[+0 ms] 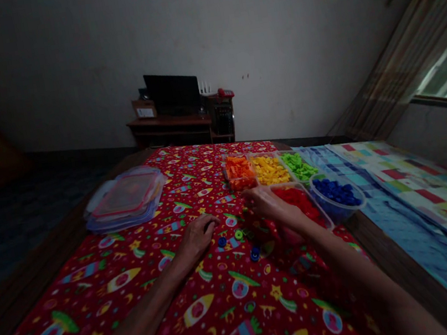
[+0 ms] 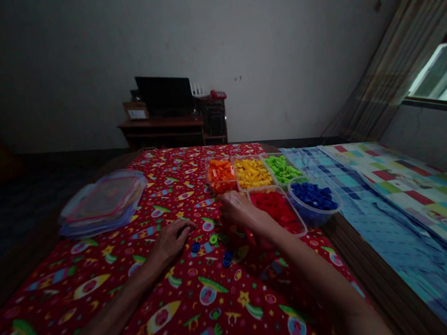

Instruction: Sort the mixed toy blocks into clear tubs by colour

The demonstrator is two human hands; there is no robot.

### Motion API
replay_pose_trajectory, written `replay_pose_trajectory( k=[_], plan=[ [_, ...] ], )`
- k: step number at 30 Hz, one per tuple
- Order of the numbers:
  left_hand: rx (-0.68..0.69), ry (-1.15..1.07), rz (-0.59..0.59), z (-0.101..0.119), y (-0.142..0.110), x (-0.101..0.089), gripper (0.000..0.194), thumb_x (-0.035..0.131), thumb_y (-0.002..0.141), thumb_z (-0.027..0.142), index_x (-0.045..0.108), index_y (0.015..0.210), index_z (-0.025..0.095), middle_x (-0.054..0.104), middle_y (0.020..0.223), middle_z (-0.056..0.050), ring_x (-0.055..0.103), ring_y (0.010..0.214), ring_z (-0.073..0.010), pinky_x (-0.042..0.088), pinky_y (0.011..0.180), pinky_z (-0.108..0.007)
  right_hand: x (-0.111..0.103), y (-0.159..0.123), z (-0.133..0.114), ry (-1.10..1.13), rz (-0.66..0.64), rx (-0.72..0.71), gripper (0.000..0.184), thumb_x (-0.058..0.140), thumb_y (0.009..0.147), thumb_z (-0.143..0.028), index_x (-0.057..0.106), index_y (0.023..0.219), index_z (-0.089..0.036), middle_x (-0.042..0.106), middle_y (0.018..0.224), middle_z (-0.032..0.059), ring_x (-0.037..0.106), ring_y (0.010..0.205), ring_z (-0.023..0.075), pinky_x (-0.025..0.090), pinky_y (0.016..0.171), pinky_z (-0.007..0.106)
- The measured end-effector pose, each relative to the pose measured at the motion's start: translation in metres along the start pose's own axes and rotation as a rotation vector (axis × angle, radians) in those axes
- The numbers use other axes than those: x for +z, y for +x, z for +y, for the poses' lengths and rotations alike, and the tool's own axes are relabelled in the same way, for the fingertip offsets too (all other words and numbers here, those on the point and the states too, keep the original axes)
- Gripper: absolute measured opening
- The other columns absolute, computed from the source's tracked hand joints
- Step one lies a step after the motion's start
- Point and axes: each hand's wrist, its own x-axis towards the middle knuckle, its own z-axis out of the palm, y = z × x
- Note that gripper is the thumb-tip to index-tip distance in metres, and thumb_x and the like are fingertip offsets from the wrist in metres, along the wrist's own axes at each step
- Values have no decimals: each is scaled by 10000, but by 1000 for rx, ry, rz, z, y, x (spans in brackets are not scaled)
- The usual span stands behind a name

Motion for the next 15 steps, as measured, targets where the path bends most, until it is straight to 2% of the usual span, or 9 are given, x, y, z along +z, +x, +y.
replay_pose_trajectory(
  k=[3, 6, 11, 13, 15],
  plan=[
    [12, 3, -13, -1, 0, 0, 253, 414, 820, 245, 662, 822, 194, 698, 866, -53, 645, 829, -189, 499, 810, -323, 34, -8, -10, -174, 3, 0, 249, 448, 834, -53, 640, 986, -102, 633, 920, 143, 548, 848, 206, 396, 736, 299],
    [22, 3, -21, -2, 0, 0, 250, 414, 819, 227, 662, 825, 195, 701, 872, -52, 644, 837, -188, 499, 804, -318, 51, -10, -5, -196, 17, -7, 198, 440, 852, -57, 617, 921, -113, 609, 917, 133, 519, 850, 200, 382, 764, 294],
    [30, 5, -15, -4, -1, 3, 255, 411, 828, 220, 664, 836, 192, 700, 879, -53, 640, 852, -187, 493, 805, -312, 43, -14, -4, -55, 56, -14, 181, 442, 816, -38, 599, 831, -129, 591, 790, 75, 485, 738, 163, 349, 692, 262],
    [36, 5, -25, -3, 0, 1, 257, 415, 836, 235, 669, 843, 194, 700, 892, -53, 636, 858, -185, 487, 819, -312, 38, -20, -5, 29, 74, -25, 170, 479, 779, -44, 603, 858, -130, 597, 802, 66, 490, 751, 161, 341, 690, 256],
    [47, -11, -87, 1, 1, -6, 258, 435, 846, 289, 677, 859, 201, 700, 908, -53, 634, 868, -188, 487, 823, -309, 37, -25, -5, 90, 105, -25, 188, 506, 759, -53, 605, 900, -129, 611, 861, 76, 503, 801, 168, 344, 714, 256]
  ],
)
